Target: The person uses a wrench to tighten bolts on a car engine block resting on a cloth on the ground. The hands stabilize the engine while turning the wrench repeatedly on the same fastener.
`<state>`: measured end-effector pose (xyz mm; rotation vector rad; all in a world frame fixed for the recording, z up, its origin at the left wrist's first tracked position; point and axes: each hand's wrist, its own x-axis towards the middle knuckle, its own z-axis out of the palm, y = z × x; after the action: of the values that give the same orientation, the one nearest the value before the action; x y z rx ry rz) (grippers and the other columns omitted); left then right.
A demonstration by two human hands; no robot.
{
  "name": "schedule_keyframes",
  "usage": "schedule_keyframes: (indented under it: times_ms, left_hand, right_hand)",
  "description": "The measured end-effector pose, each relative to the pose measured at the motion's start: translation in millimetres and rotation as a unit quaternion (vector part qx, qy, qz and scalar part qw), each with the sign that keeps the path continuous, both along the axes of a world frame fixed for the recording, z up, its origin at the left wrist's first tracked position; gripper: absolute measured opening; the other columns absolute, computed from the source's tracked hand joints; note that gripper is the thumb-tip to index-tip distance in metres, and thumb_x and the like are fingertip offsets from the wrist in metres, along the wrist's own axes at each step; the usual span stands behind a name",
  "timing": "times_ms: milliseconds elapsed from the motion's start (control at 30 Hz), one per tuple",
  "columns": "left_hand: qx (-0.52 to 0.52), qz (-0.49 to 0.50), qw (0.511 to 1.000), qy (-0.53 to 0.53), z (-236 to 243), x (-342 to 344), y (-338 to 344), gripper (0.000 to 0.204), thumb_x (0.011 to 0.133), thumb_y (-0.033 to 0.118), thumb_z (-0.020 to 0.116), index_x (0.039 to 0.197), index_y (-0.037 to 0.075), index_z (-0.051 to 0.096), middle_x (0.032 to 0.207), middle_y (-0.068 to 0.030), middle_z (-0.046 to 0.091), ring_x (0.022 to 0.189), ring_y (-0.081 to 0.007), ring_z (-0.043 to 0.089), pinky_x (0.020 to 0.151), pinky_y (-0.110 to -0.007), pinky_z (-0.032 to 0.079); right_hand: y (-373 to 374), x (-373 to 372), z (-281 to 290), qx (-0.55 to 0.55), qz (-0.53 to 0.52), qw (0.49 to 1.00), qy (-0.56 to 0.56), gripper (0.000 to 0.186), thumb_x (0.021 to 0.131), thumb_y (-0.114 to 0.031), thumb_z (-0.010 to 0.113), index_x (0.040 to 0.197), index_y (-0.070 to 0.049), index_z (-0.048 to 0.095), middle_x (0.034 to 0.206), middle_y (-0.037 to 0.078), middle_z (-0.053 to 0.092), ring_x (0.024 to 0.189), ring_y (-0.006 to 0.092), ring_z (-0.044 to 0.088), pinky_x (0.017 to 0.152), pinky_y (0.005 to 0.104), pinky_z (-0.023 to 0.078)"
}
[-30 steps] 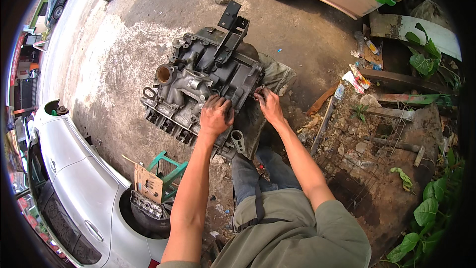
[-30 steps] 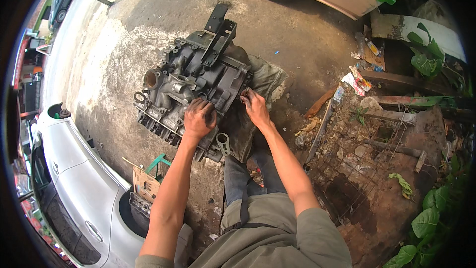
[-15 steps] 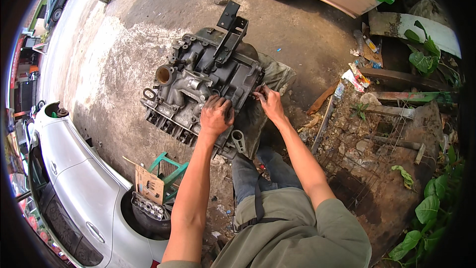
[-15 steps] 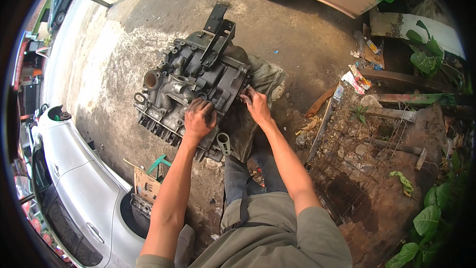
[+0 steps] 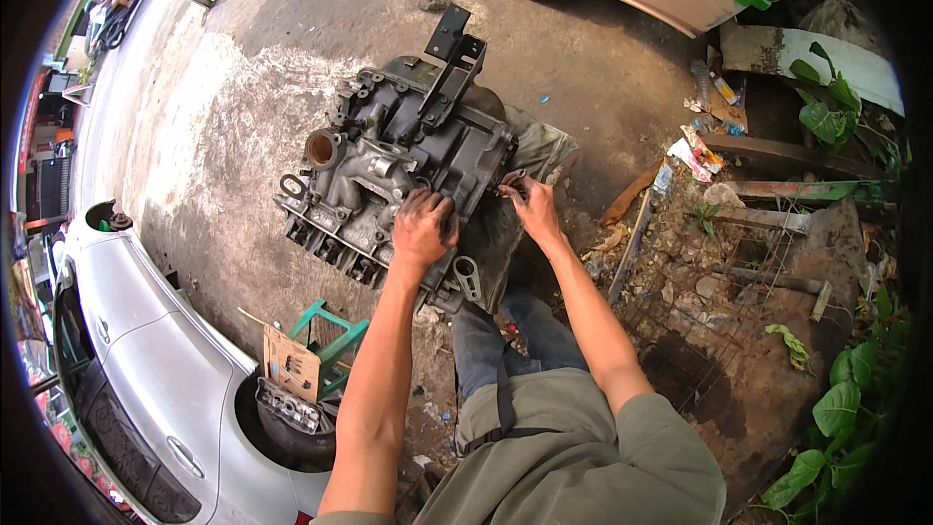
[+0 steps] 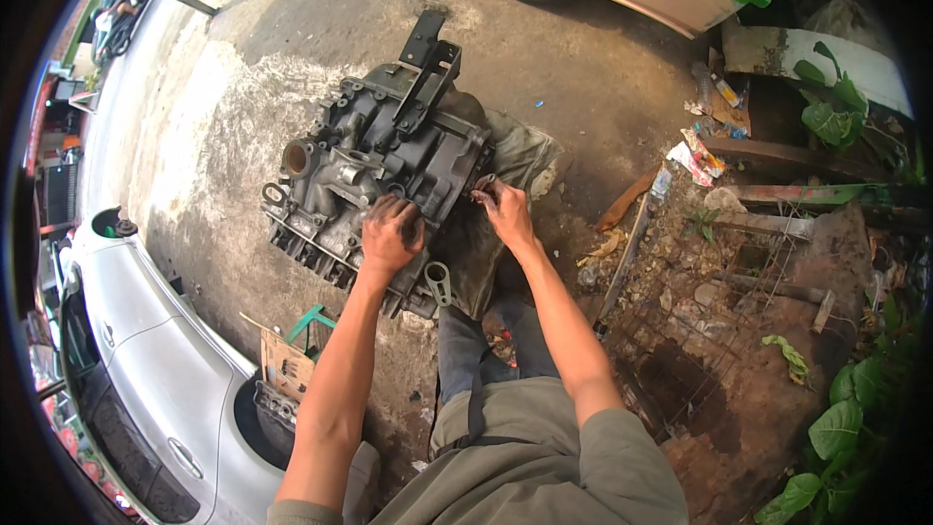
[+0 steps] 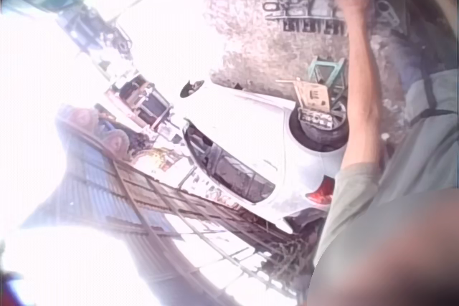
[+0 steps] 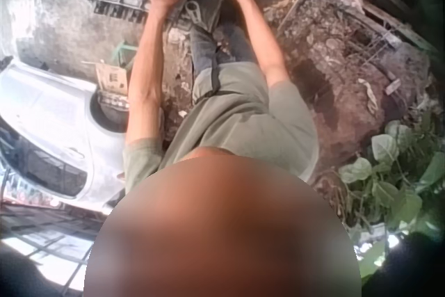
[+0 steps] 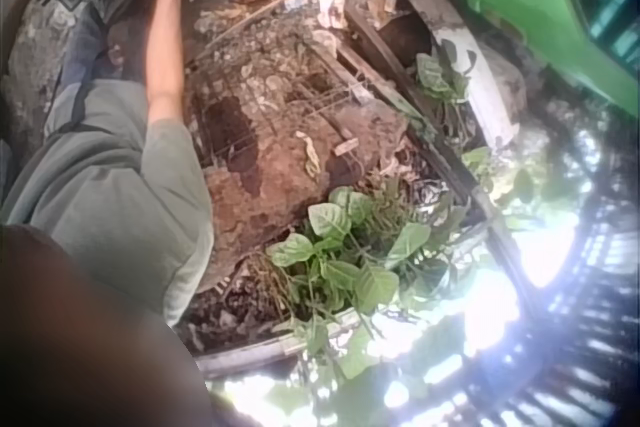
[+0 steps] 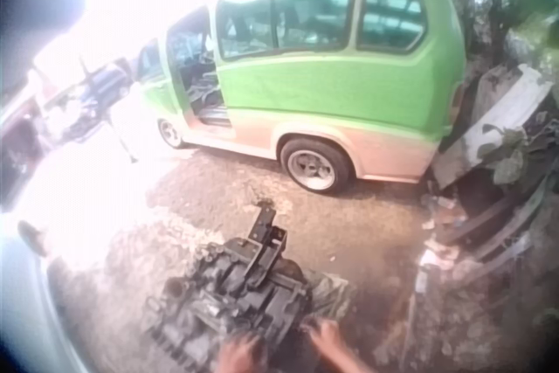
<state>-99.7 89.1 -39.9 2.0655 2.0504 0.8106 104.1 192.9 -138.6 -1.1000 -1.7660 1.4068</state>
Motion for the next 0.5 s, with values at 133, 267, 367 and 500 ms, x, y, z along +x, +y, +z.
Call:
schedule_keyframes:
  times_ms: [133,267,367,500]
  left_hand:
    - [-0.015,-0.005,1.000,-0.003,-1.5,-1.3,-0.7,0.018,0.071,0.015,0.071,0.086,0.005,0.066,0.087,-0.0142,0.065,0.096,-0.0390,0.064,0.088,-0.046,0.054]
    - [-0.012,-0.005,1.000,-0.002,-3.5,-1.9,-0.6,0.019,0.071,0.015,0.072,0.086,0.005,0.066,0.087,-0.0142,0.065,0.095,-0.0393,0.064,0.088,-0.046,0.053]
    - [-0.016,0.000,1.000,-0.008,-3.3,-1.2,-0.4,0.019,0.071,0.015,0.072,0.086,0.005,0.066,0.087,-0.0142,0.064,0.095,-0.0395,0.064,0.089,-0.046,0.053]
    - [0.008,-0.002,1.000,-0.003,0.0,-0.4,-0.8,0.018,0.071,0.015,0.072,0.085,0.006,0.065,0.086,-0.0142,0.064,0.095,-0.0389,0.064,0.089,-0.046,0.053]
  right_hand:
    - [5.1,-1.7,6.7,-0.008,0.017,0.999,-0.027,0.009,0.093,-0.003,0.066,0.100,0.003,0.065,0.082,0.018,0.071,0.078,0.0251,0.072,0.070,0.0366,0.054]
    - [14.5,-1.6,17.6,0.023,0.058,0.995,-0.075,0.013,0.092,-0.004,0.068,0.103,0.003,0.066,0.085,0.022,0.070,0.080,0.0350,0.071,0.070,0.0394,0.053]
    - [13.3,-2.4,21.8,0.087,0.080,0.988,-0.099,0.016,0.091,-0.005,0.069,0.104,0.004,0.066,0.087,0.023,0.070,0.081,0.0392,0.070,0.070,0.0407,0.053]
    - [-2.0,-6.9,18.1,0.196,0.062,0.970,-0.130,0.016,0.091,-0.003,0.068,0.104,0.006,0.064,0.086,0.024,0.070,0.082,0.0402,0.070,0.071,0.0405,0.053]
